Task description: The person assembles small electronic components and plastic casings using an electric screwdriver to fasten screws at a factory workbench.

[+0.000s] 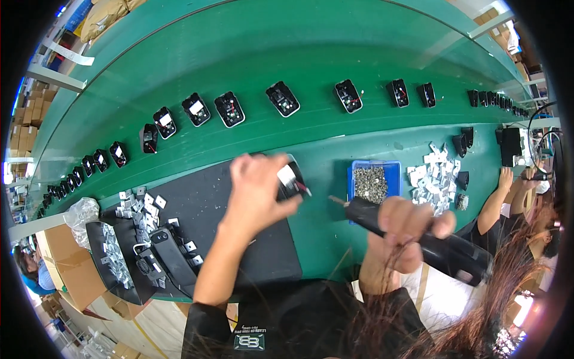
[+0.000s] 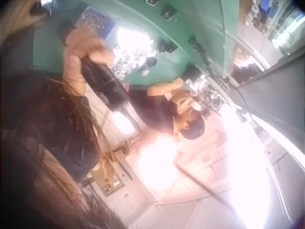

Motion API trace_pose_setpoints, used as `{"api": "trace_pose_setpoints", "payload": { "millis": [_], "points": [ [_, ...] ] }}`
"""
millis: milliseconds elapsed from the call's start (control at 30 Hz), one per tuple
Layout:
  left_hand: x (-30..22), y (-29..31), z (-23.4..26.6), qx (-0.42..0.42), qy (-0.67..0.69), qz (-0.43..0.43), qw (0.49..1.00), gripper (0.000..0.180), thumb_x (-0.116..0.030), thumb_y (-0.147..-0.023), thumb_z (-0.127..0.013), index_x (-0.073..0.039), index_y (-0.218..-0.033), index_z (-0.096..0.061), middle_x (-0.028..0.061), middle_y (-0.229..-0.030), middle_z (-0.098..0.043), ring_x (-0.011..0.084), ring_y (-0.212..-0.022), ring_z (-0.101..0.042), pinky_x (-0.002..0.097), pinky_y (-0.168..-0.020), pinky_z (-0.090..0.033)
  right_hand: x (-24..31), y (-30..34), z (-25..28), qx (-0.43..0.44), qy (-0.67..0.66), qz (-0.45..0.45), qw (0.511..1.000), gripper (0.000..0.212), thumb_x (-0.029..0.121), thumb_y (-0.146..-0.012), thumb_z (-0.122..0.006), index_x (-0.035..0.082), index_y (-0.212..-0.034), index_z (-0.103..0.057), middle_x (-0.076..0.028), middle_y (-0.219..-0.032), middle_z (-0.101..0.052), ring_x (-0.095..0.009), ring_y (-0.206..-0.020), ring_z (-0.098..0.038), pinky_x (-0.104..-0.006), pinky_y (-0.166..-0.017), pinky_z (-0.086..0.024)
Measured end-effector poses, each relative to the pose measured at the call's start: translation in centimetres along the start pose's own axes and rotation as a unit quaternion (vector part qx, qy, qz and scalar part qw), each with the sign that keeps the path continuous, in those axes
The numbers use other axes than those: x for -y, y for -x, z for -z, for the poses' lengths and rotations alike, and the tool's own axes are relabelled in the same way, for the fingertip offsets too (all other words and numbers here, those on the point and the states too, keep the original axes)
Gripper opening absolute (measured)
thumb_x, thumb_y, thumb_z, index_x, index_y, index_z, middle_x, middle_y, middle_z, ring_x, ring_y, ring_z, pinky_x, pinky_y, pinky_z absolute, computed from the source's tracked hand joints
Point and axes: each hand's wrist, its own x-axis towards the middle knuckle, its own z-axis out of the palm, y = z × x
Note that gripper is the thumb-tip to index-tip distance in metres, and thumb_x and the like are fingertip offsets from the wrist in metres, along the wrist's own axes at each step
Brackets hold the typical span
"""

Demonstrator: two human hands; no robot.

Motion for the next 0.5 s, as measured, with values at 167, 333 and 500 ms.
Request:
{"api": "trace_pose_setpoints", "payload": {
  "millis": [167,333,500],
  "points": [
    [7.1,-6.9,3.2,-0.235,-0.123,0.06,0.962,0.071,-0.037,-0.063,-0.079,-0.01,-0.125,-0.056,0.0154,-0.12,-0.055,0.0319,-0.114,-0.05,0.0471,-0.098,-0.033,1.9,0.2,2.0,-0.013,0.01,0.028,0.999,0.037,0.006,-0.083,-0.065,0.016,-0.113,-0.047,0.002,-0.074,-0.045,-0.009,-0.058,-0.044,-0.0265,-0.061,-0.036],
    [11.3,-9.9,3.1,-0.135,-0.171,0.102,0.971,0.075,-0.045,-0.065,-0.079,-0.013,-0.128,-0.055,0.0125,-0.113,-0.061,0.0314,-0.109,-0.055,0.0475,-0.095,-0.035,1.8,2.0,3.3,-0.068,0.047,0.002,0.997,0.037,0.004,-0.083,-0.063,0.014,-0.114,-0.045,0.001,-0.074,-0.045,-0.01,-0.058,-0.045,-0.0278,-0.06,-0.035],
    [10.5,-8.2,3.3,-0.065,-0.207,0.105,0.971,0.101,-0.039,-0.058,-0.084,-0.013,-0.144,-0.037,0.0139,-0.118,-0.055,0.0325,-0.111,-0.052,0.0484,-0.095,-0.035,1.7,1.9,4.4,-0.087,0.1,0.02,0.991,0.035,0.003,-0.084,-0.061,0.014,-0.113,-0.044,0.001,-0.075,-0.047,-0.01,-0.058,-0.044,-0.0297,-0.061,-0.036]
  ]
}}
